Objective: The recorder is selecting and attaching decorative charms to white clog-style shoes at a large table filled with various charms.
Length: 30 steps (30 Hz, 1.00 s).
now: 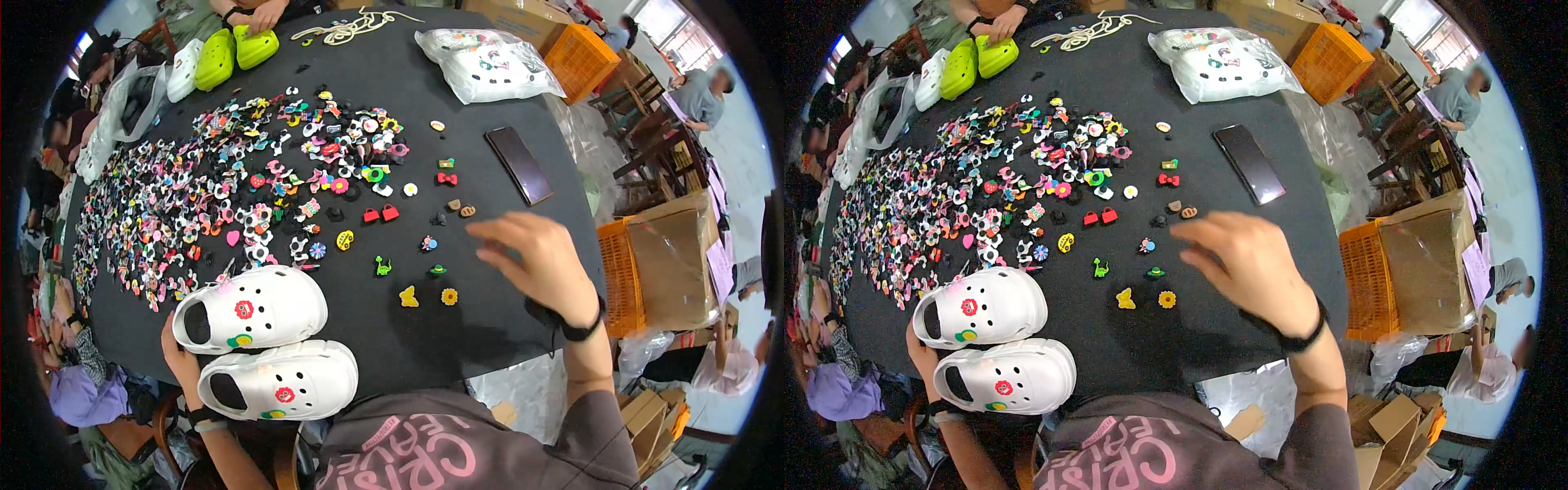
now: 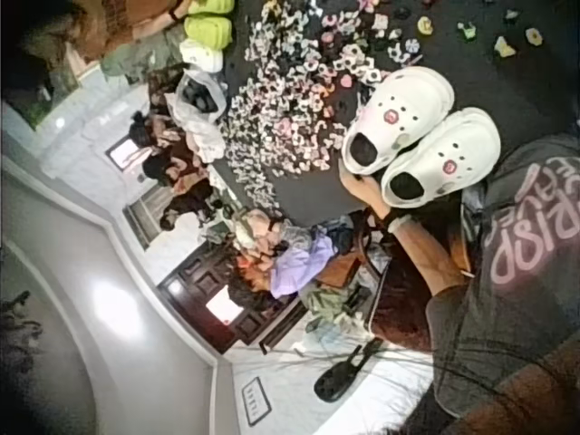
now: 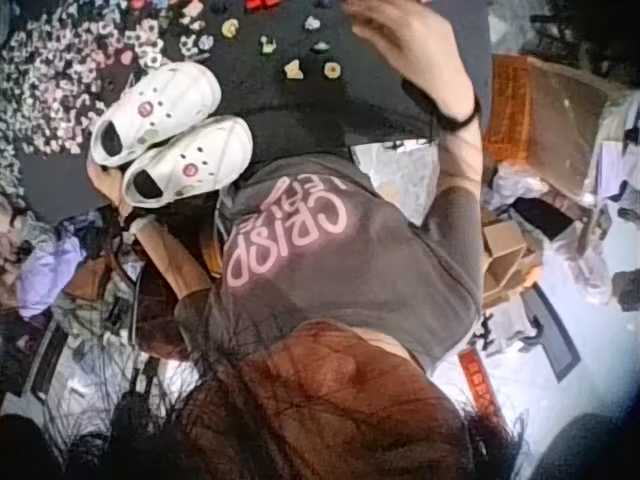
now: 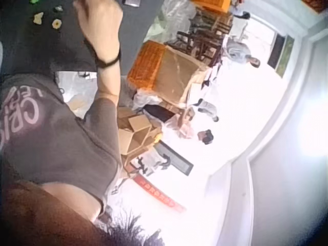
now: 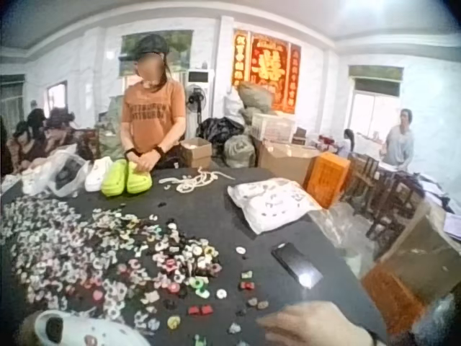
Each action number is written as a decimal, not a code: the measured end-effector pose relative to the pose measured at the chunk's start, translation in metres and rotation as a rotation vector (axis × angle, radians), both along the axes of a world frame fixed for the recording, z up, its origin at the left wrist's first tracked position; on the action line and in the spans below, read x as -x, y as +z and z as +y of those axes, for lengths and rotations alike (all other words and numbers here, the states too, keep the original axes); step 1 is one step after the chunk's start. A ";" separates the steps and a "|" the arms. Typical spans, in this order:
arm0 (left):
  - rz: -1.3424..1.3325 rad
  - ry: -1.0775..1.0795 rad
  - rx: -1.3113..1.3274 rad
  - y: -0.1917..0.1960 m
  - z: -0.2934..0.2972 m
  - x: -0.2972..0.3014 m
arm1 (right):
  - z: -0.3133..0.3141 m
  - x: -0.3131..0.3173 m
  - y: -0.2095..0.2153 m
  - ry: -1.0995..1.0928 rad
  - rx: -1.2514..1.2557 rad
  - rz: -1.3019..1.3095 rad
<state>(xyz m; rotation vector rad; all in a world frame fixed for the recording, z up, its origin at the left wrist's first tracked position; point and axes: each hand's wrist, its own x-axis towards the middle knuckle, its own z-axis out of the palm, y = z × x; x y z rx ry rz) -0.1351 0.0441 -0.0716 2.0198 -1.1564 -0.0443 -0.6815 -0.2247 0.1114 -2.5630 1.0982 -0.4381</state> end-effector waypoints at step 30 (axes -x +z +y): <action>-0.042 -0.025 -0.052 0.015 -0.011 0.011 | -0.058 0.002 -0.116 0.094 -0.341 -0.250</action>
